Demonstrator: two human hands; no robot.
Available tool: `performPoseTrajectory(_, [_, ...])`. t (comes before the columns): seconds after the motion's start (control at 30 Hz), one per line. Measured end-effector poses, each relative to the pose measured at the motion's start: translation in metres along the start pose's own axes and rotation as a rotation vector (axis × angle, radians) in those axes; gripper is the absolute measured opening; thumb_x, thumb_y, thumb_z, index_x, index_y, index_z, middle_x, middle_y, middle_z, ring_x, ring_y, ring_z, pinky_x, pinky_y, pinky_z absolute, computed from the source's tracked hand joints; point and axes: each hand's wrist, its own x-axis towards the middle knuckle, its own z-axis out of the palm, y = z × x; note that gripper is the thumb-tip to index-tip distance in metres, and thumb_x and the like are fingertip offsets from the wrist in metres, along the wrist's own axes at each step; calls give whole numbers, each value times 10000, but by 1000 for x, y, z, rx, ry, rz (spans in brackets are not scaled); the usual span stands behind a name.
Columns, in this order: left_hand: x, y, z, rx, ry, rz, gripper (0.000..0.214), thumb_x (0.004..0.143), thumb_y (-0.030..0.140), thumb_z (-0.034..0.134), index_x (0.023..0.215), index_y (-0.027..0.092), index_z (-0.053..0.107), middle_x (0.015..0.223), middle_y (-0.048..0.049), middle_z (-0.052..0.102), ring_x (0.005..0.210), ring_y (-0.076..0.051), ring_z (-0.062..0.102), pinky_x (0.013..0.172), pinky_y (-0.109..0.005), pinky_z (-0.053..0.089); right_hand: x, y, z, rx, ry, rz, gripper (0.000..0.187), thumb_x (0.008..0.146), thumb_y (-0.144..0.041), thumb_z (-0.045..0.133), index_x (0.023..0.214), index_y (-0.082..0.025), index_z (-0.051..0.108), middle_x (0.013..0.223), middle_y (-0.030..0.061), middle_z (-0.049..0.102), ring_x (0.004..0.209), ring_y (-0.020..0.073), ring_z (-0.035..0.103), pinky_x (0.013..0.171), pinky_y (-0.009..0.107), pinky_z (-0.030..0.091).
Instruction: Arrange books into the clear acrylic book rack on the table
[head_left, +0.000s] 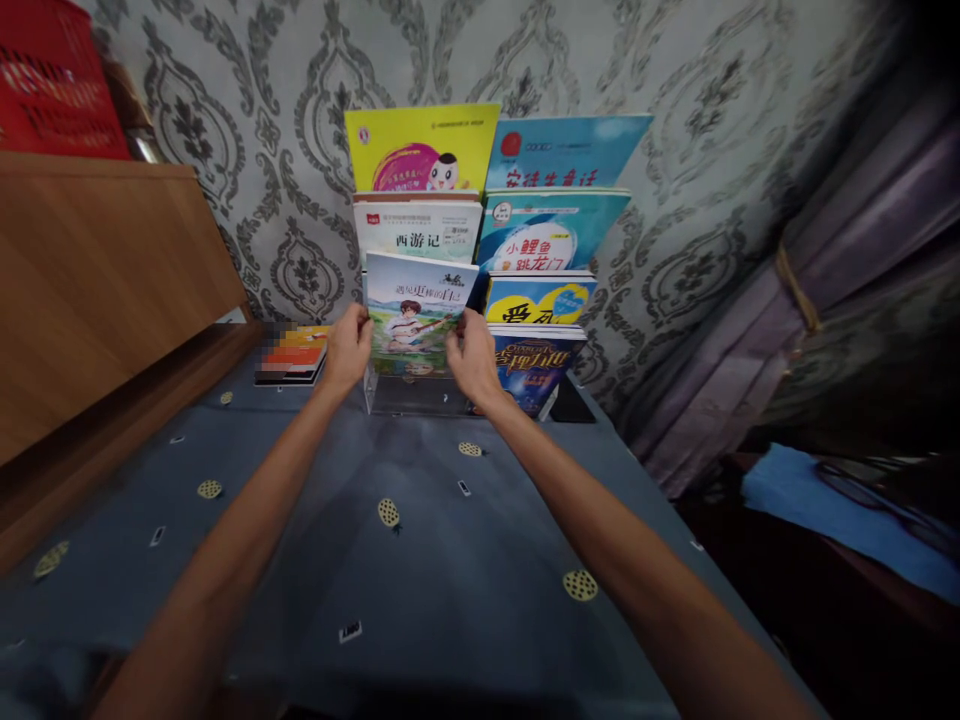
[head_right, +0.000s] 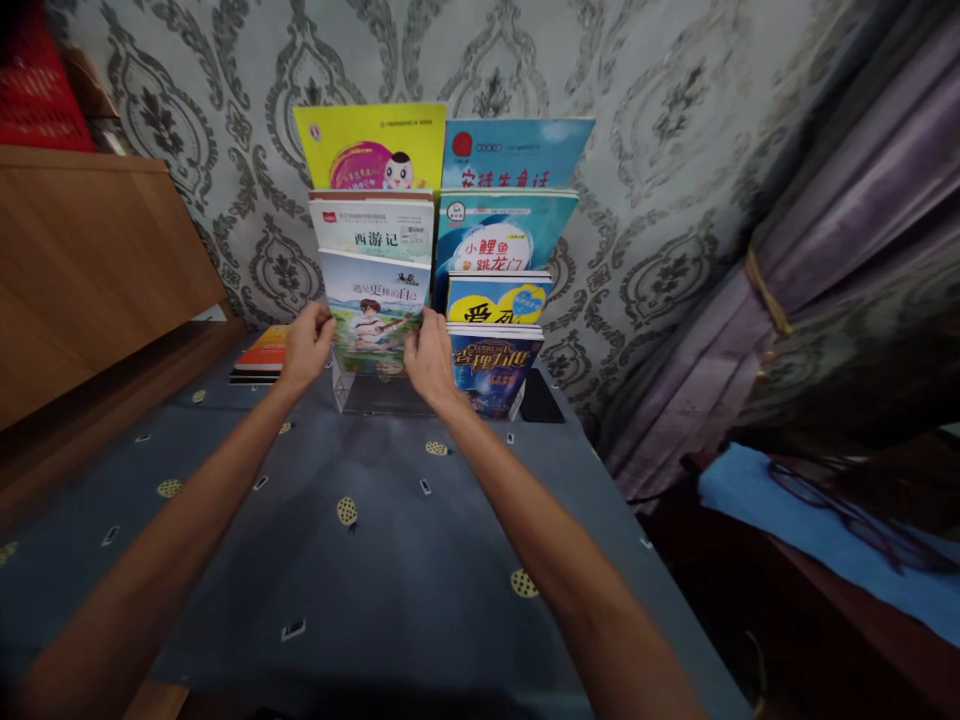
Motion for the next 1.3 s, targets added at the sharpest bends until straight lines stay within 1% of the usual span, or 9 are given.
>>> performPoseTrajectory(0.13, [-1,-4,2,-24,-4,-8,72,842,151,523,820,219,533,734,-7,568,727,-186,577,754,-321,466,3,-2,-1,-11,-5,1,369,878,-143,411,1229,-213,500,1029,125,553,996,291,531,911,502,456])
performPoseTrajectory(0.33, [-2,1,4,133,15,59,85,842,147,513,812,226,521,732,-32,572,768,-220,590,797,-348,459,2,-1,0,-23,-34,32,374,855,-149,430,1218,-188,513,995,127,542,956,290,534,899,509,467])
performPoseTrajectory(0.67, [-13,-8,3,355,-148,-49,59,869,189,510,823,224,521,747,-80,620,827,-283,641,837,-411,475,-6,9,9,-94,-139,43,404,808,-186,480,1205,-141,535,963,159,593,861,305,574,823,530,507])
performPoseTrajectory(0.73, [-12,-6,-1,360,-160,-62,27,866,199,527,887,204,544,805,-105,640,873,-306,646,861,-447,480,-9,11,10,-92,-159,49,418,808,-197,483,1218,-138,537,941,155,604,864,312,581,819,535,513])
performPoseTrajectory(0.83, [-5,5,-6,288,-86,-24,255,861,200,550,1114,170,536,1023,-152,652,1026,-327,624,942,-489,468,-12,8,10,-72,-133,50,499,808,-200,484,1302,-136,499,974,159,614,905,318,590,847,545,518])
performPoseTrajectory(0.93, [3,21,-9,189,9,89,459,877,198,547,1325,180,452,1300,-178,559,1243,-335,517,1071,-507,394,-8,-4,6,-43,-42,14,658,823,-199,483,1465,-163,344,1140,181,582,1026,332,577,911,556,508])
performPoseTrajectory(1.1, [15,38,-9,177,9,163,533,896,169,525,1420,213,439,1366,-166,515,1309,-349,470,1113,-512,365,12,-27,-2,-41,31,-78,730,877,-198,443,1551,-224,162,1420,188,425,1290,360,441,1016,561,461])
performPoseTrajectory(1.17, [18,39,-7,217,-28,140,517,898,149,509,1409,217,468,1383,-165,507,1289,-352,496,1091,-517,393,19,-30,-2,-38,17,-74,714,896,-207,429,1553,-237,150,1410,186,446,1248,361,482,978,558,485])
performPoseTrajectory(1.3, [21,38,-4,261,-68,90,489,906,139,482,1390,202,494,1406,-175,497,1278,-360,520,1068,-524,420,23,-26,4,-10,-32,-7,746,891,-231,436,1565,-238,116,1303,189,555,976,326,615,844,529,533])
